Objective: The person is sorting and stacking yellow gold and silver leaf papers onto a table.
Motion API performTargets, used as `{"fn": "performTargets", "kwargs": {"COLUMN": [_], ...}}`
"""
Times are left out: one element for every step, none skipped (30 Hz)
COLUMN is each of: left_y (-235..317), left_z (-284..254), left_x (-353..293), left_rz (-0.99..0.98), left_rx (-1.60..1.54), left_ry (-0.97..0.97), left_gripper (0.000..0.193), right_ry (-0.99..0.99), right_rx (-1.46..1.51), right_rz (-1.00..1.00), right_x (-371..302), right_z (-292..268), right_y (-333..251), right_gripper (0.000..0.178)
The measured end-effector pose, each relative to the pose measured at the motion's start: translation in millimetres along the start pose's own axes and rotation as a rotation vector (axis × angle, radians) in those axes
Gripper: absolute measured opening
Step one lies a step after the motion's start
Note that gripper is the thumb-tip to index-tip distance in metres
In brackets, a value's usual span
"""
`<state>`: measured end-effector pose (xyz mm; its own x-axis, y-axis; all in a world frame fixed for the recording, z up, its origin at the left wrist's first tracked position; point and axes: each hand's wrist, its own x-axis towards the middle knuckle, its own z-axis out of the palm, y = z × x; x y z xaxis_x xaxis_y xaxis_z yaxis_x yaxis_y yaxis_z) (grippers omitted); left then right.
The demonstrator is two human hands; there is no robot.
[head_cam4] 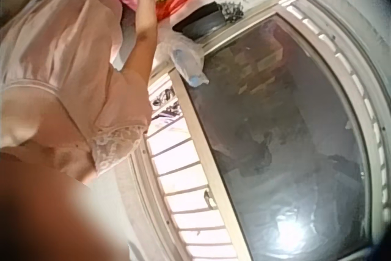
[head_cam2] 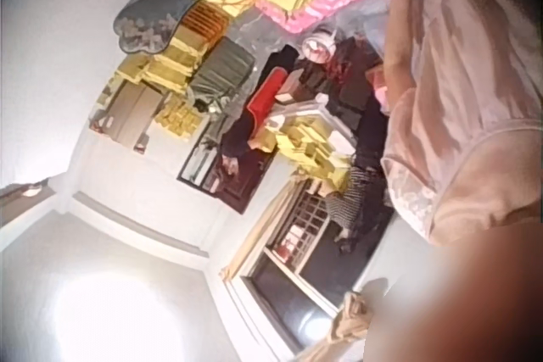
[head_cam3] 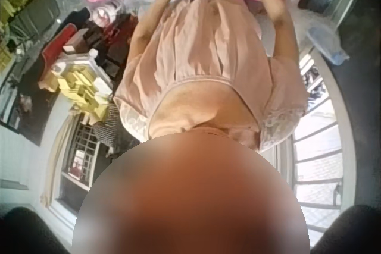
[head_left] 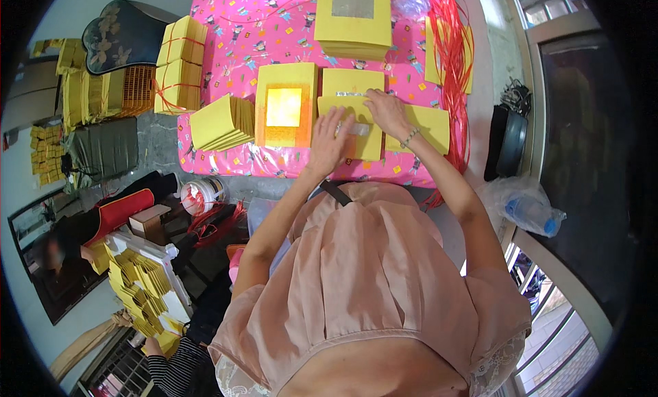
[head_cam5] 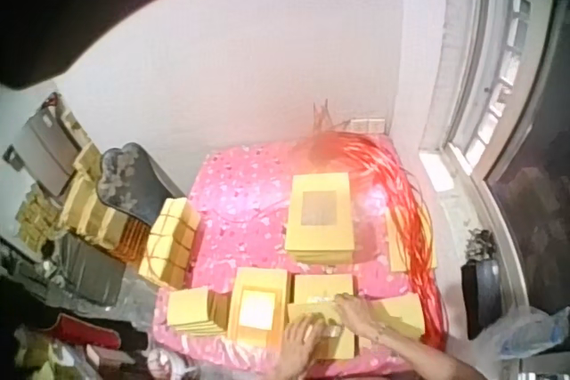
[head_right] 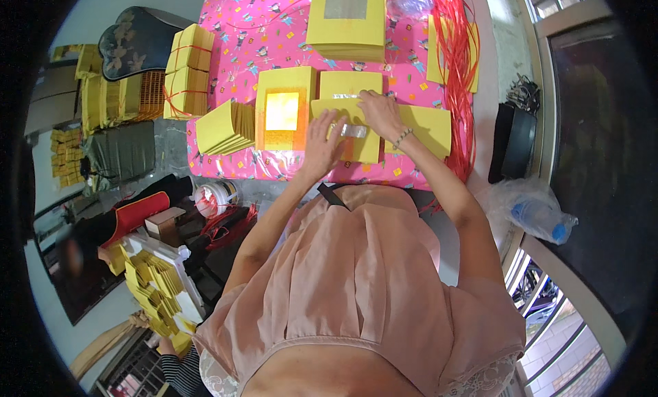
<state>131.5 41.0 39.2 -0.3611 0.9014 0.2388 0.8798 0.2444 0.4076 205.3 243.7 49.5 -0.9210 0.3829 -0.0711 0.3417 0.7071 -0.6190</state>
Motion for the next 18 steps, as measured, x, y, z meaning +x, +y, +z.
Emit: {"fn": "performTargets", "kwargs": {"left_y": [1,2,3,4,4,2,-1,-4,-8,-11,-14,-16,-17,-17,-17,-17,-17,-17], "left_z": [4,9,11,13,15,18,21,23,26,28,30,32,33,35,36,37,38,37], "left_x": [3,6,11,16,21,25,28,31,33,35,37,40,41,41,42,42,43,43], "left_rz": [0.026,0.015,0.013,-0.006,-0.024,-0.05,-0.053,-0.056,-0.061,-0.064,-0.071,-0.075,-0.073,-0.083,-0.092,-0.089,-0.089,-0.091], "left_rx": [0.003,0.011,0.014,-0.005,-0.024,-0.02,-0.017,0.007,0.031,0.033,0.026,0.018,0.019,0.019,0.019,0.02,0.013,0.007], "left_ry": [-0.03,-0.06,-0.055,-0.078,-0.102,-0.136,-0.131,-0.152,-0.172,-0.168,-0.182,-0.197,-0.194,-0.197,-0.2,-0.198,-0.201,-0.205], "left_gripper": [0.064,0.069,0.069,0.069,0.07,0.075,0.075,0.076,0.078,0.078,0.075,0.073,0.073,0.073,0.073,0.073,0.074,0.074], "right_ry": [0.019,0.029,0.029,0.049,0.069,0.069,0.077,0.086,0.086,0.12,0.154,0.157,0.146,0.135,0.139,0.153,0.167,0.169], "right_rx": [-0.007,-0.019,-0.021,-0.034,-0.046,-0.047,-0.108,-0.168,-0.169,-0.19,-0.211,-0.213,-0.227,-0.24,-0.241,-0.225,-0.209,-0.208], "right_rz": [-0.002,0.01,0.004,0.017,0.031,0.024,0.036,0.05,0.044,0.042,0.041,0.04,0.045,0.051,0.05,0.033,0.017,0.015], "right_x": [10,20,29,37,44,50,56,61,65,66,68,70,71,73,74,74,75,75], "right_z": [1,2,4,6,9,11,14,16,18,20,22,23,24,26,27,29,31,33], "right_y": [5,10,16,22,27,30,34,37,37,37,38,40,41,43,44,45,46,47], "right_gripper": [0.019,0.019,0.019,0.019,0.019,0.019,0.02,0.02,0.02,0.022,0.023,0.023,0.024,0.025,0.025,0.026,0.026,0.026]}}
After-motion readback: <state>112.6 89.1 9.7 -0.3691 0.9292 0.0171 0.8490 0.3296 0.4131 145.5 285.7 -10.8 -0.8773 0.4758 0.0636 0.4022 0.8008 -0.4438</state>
